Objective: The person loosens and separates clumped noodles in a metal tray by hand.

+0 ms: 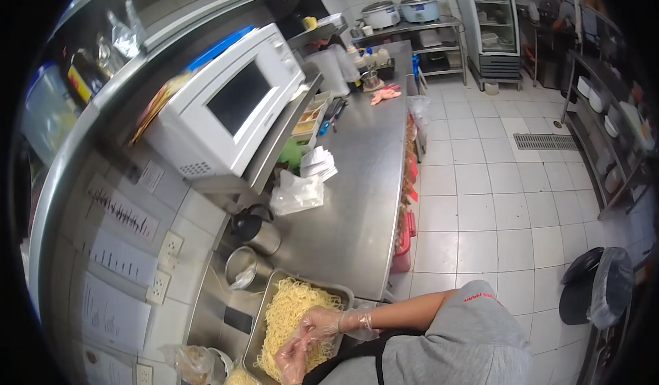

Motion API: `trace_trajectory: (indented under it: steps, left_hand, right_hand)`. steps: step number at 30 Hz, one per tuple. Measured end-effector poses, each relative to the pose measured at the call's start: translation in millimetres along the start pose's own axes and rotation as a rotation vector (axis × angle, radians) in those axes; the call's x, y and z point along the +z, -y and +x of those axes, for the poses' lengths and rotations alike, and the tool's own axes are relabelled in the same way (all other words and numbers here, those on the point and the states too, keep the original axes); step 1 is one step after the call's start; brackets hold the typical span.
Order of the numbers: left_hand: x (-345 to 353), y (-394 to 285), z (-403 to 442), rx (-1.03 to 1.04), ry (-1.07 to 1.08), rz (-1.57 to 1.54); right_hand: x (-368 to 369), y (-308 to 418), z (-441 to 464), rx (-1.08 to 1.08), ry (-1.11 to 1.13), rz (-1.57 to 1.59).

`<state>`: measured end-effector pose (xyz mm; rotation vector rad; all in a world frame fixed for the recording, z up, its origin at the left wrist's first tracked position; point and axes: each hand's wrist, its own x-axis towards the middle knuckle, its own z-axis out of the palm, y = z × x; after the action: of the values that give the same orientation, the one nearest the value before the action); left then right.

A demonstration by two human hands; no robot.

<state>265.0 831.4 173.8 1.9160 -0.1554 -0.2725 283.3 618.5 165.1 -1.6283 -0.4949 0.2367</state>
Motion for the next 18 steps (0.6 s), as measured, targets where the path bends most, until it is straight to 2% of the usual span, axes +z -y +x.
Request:
trace_trajectory:
  steps: [1, 4, 5, 7, 8, 10, 12, 13, 16, 18]
  left_hand:
    - [4.4, -20.9, -1.0, 0.014, 0.031, -0.008]
    - [26.8, -88.7, 3.3, 0.296, -0.08, 0.344]
    - [34.5, -94.6, 9.4, 0.297, -0.094, 0.356]
    - [58.5, -102.0, 23.4, 0.298, -0.125, 0.368]
    - [75.8, -101.5, 33.6, 0.331, -0.106, 0.281]
    - [121.1, -99.2, 51.1, 0.383, -0.057, 0.101]
    - [179.2, -124.6, 54.2, 0.419, 0.072, 0.063]
    - [210.6, -133.8, 56.9, 0.464, 0.125, 0.075]
    - [298.0, -150.1, 67.5, 0.516, 0.351, 0.145]
    - [352.6, -173.6, 71.9, 0.646, 0.491, 0.191]
  right_hand:
    - [-7.7, -1.8, -8.1, -0.002, -0.036, 0.066]
    - [-57.0, 6.9, -47.9, 0.03, -0.188, 0.097]
    - [-75.9, 1.9, -63.1, 0.032, -0.242, 0.108]
    - [-119.2, -1.9, -103.6, 0.179, -0.299, 0.107]
    - [-140.2, -5.4, -128.2, 0.257, -0.33, 0.109]
    - [-182.5, -24.6, -185.9, 0.277, -0.416, 0.108]
    - [-218.7, -43.1, -247.4, 0.374, -0.666, 0.285]
    - [-236.5, -41.5, -286.8, 0.443, -0.777, 0.235]
    - [-278.7, -101.0, -411.4, 0.38, -1.181, 0.341]
    - [-284.1, -107.2, -500.8, 0.418, -1.445, 0.294]
